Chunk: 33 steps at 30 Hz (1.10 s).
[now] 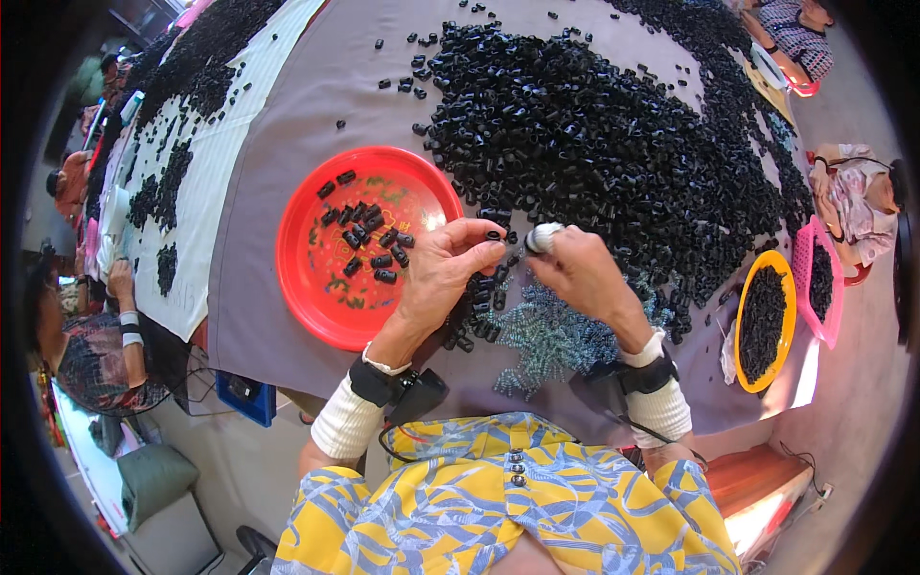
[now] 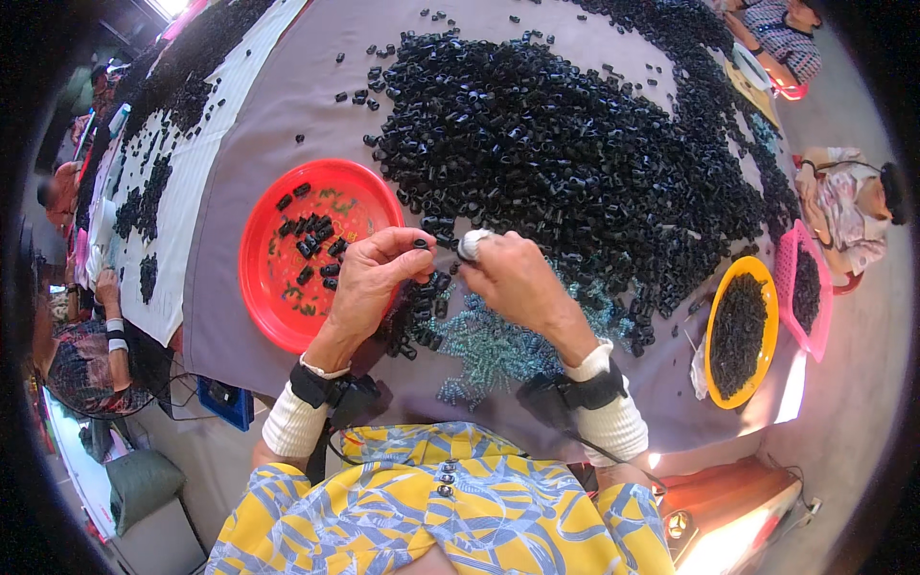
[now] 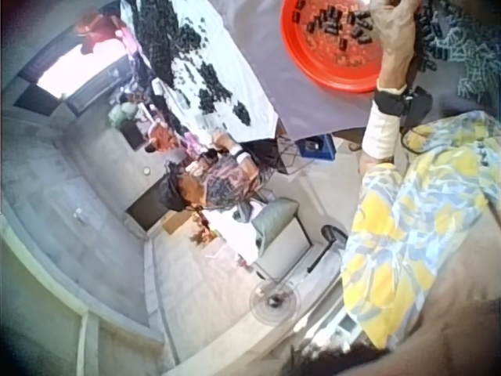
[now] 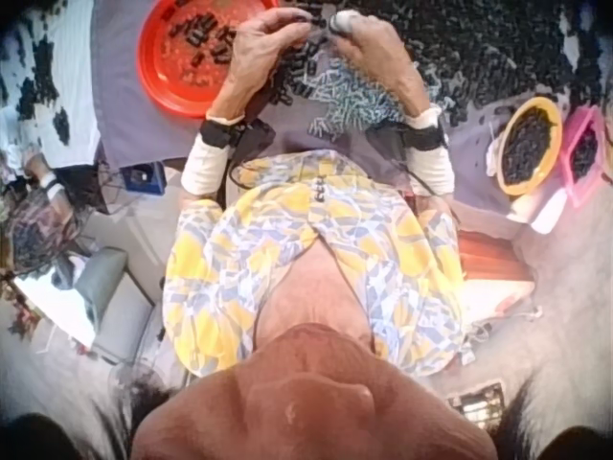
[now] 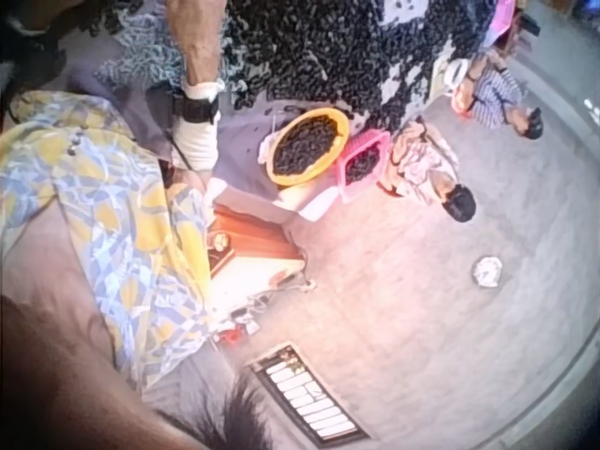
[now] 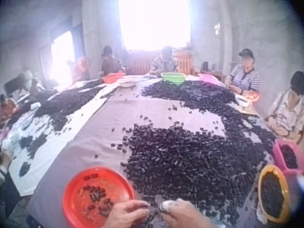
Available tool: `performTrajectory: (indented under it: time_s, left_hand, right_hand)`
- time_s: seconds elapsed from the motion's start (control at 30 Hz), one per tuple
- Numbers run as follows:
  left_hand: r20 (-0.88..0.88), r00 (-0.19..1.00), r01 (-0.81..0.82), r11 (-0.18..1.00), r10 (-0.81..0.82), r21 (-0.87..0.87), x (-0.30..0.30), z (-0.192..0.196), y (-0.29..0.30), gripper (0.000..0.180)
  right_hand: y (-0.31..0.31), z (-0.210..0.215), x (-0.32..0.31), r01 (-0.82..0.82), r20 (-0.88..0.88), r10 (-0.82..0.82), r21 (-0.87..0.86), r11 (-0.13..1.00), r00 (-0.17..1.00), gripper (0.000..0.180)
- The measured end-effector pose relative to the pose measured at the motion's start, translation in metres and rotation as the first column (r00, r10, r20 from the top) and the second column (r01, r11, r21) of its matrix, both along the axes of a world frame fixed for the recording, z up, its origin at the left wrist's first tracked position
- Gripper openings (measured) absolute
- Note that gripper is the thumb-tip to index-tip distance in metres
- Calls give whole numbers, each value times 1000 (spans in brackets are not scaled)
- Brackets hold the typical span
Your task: Manually assemble small black plastic components by joining two pieces together.
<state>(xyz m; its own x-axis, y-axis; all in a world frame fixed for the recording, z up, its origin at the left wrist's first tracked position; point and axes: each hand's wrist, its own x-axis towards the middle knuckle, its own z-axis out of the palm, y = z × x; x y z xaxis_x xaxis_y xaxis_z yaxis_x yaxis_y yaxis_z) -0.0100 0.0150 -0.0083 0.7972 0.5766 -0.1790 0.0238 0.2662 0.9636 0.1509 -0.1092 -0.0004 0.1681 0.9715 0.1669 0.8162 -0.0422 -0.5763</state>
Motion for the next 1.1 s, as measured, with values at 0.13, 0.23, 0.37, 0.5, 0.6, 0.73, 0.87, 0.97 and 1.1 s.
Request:
performTrajectory:
  time_s: [0.13, 0.23, 0.37, 0.5, 0.6, 0.73, 0.87, 0.97, 1.1]
  left_hand:
    - [-13, 999, 54, 994, -53, 91, 5, -1, -2, 20]
    - [-13, 999, 49, 996, -48, 77, 9, 6, -8, 22]
    - [-60, 997, 72, 949, -56, 308, 11, 3, -9, 25]
    - [-47, 998, 48, 901, -31, 431, 11, 9, -11, 25]
    - [-96, 995, 84, 861, -41, 502, 10, 10, -12, 25]
    - [-95, 995, 70, 788, -14, 611, 11, 13, -14, 23]
    - [-73, 997, 58, 750, -12, 659, 13, 10, -14, 23]
    - [-94, 996, 70, 755, -11, 652, 13, 15, -13, 22]
    - [-47, 999, 18, 833, 9, 554, 11, 12, -4, 22]
  right_hand:
    - [-1, 16, 0, 144, -495, -113, 24, 989, 861, 11]
    - [2, 18, -2, 157, -508, -49, 172, 973, 860, 11]
    - [6, 17, -5, 142, -454, -16, 245, 959, 891, 11]
    - [5, 18, -5, 111, -443, -8, 209, 972, 897, 15]
    - [4, 28, -3, 70, -436, -2, 140, 988, 900, 18]
    - [6, 29, 1, 18, -403, 6, 54, 998, 915, 19]
    - [9, 23, 4, 6, -354, 14, 57, 998, 935, 17]
    - [14, 21, 4, -1, -323, 41, 121, 993, 946, 17]
    - [21, 24, 3, 121, -596, -37, 101, 988, 802, 20]
